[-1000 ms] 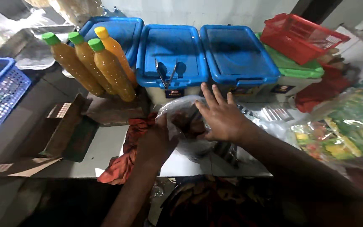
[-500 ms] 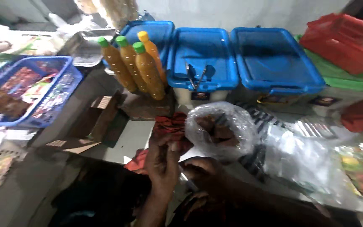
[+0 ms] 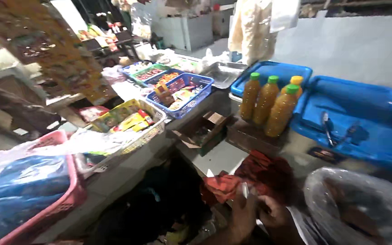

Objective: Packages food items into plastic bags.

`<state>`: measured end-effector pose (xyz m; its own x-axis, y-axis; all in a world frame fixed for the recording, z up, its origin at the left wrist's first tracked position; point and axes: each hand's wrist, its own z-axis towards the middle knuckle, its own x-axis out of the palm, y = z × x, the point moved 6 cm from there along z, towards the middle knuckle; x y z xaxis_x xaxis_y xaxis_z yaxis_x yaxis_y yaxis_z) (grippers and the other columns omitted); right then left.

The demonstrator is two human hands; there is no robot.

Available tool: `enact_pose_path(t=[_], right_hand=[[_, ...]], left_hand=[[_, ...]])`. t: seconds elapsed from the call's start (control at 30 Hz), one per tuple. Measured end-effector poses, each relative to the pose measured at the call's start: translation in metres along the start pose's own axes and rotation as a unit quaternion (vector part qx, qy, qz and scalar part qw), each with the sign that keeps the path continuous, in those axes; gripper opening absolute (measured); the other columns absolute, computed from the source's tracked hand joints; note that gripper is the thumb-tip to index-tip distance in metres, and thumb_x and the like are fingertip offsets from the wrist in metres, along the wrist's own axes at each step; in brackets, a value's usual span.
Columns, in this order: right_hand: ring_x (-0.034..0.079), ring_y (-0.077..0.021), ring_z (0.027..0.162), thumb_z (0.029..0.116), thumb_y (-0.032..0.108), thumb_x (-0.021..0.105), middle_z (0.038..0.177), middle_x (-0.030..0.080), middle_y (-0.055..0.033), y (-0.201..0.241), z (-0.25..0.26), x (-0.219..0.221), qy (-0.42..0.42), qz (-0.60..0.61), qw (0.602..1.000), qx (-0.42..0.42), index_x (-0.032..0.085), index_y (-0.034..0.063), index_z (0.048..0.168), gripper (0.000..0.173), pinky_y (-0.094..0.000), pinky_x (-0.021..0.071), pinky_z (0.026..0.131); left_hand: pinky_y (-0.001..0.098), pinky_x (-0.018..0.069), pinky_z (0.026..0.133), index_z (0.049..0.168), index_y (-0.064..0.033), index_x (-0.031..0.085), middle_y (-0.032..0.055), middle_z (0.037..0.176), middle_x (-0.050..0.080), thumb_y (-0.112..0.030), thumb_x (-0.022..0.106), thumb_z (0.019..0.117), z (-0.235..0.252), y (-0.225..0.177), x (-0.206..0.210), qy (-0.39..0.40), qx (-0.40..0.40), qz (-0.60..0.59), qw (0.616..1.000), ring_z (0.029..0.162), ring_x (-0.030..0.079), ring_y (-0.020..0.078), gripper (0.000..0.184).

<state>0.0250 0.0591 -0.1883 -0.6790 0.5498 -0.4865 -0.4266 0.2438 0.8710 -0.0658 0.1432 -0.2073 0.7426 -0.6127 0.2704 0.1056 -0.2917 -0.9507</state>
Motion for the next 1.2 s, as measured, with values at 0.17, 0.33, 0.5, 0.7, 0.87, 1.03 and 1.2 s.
enact_pose_path(t=[0.17,0.33,0.5,0.7,0.87,1.03,1.2], right_hand=[[0.071,-0.0193,0.084,0.0929,0.007,0.065,0.100,0.070,-0.0143,0.008,-0.006,0.005,0.041,0.026,0.999,-0.002,0.066,-0.0043,0.110,0.021,-0.0397,0.0636,0.074],[0.073,-0.0272,0.082,0.1031,0.014,0.052,0.104,0.070,-0.0206,0.000,-0.021,0.001,0.133,0.044,0.984,0.112,0.058,-0.0072,0.128,0.033,-0.0493,0.0637,0.074],[0.070,-0.0178,0.076,0.0965,0.011,0.062,0.091,0.071,-0.0119,-0.010,-0.036,-0.006,0.154,0.056,0.985,0.053,0.069,-0.0039,0.108,0.020,-0.0403,0.0624,0.069],[0.065,-0.0086,0.068,0.0856,0.025,0.075,0.075,0.069,0.0011,-0.027,-0.045,-0.022,0.048,0.007,0.998,-0.031,0.072,0.0095,0.086,0.016,-0.0320,0.0584,0.064],[0.071,-0.0055,0.078,0.1002,0.022,0.061,0.092,0.075,0.0009,-0.027,-0.048,-0.023,0.084,0.048,0.995,-0.030,0.076,0.0090,0.106,0.021,-0.0263,0.0622,0.073],[0.068,-0.0114,0.082,0.0933,0.030,0.070,0.097,0.073,-0.0025,-0.017,-0.033,-0.036,0.037,-0.066,0.996,-0.039,0.075,0.0119,0.117,0.030,-0.0335,0.0600,0.079],[0.070,-0.0128,0.076,0.1016,0.016,0.057,0.094,0.070,-0.0087,-0.003,-0.007,-0.041,-0.102,0.085,0.991,-0.021,0.066,-0.0029,0.111,0.023,-0.0323,0.0633,0.068]], left_hand=[[0.0258,0.0552,0.062,0.122,-0.0069,0.062,0.0013,0.086,0.067,-0.032,0.045,0.1104,-0.015,0.001,-0.006,-0.007,-0.126,-0.078,0.989,0.068,0.062,0.0078,0.032],[0.0247,0.0524,0.060,0.122,-0.0098,0.057,-0.0025,0.079,0.062,-0.036,0.040,0.1109,-0.033,0.007,0.002,0.031,-0.099,-0.121,0.987,0.064,0.058,0.0065,0.033],[0.0322,0.0597,0.072,0.132,-0.0065,0.058,0.0039,0.096,0.071,-0.040,0.046,0.1089,-0.051,0.024,0.002,0.000,-0.077,-0.031,0.997,0.078,0.068,0.0116,0.042],[0.0367,0.0623,0.080,0.128,0.0000,0.059,0.0097,0.099,0.074,-0.020,0.067,0.0991,-0.071,0.035,0.009,-0.039,-0.075,-0.055,0.995,0.086,0.072,0.0176,0.036],[0.0426,0.0620,0.085,0.134,0.0023,0.052,0.0164,0.107,0.072,-0.017,0.065,0.1002,-0.067,0.038,0.008,0.012,-0.098,-0.134,0.986,0.094,0.072,0.0241,0.041],[0.0330,0.0595,0.055,0.128,-0.0065,0.053,0.0110,0.089,0.070,-0.017,0.077,0.0886,-0.049,0.035,0.014,0.156,-0.132,-0.126,0.971,0.063,0.067,0.0185,0.048],[0.0244,0.0550,0.059,0.127,-0.0099,0.058,0.0002,0.091,0.069,-0.014,0.080,0.0847,-0.026,0.007,-0.002,0.243,-0.104,0.129,0.956,0.069,0.063,0.0080,0.047]])
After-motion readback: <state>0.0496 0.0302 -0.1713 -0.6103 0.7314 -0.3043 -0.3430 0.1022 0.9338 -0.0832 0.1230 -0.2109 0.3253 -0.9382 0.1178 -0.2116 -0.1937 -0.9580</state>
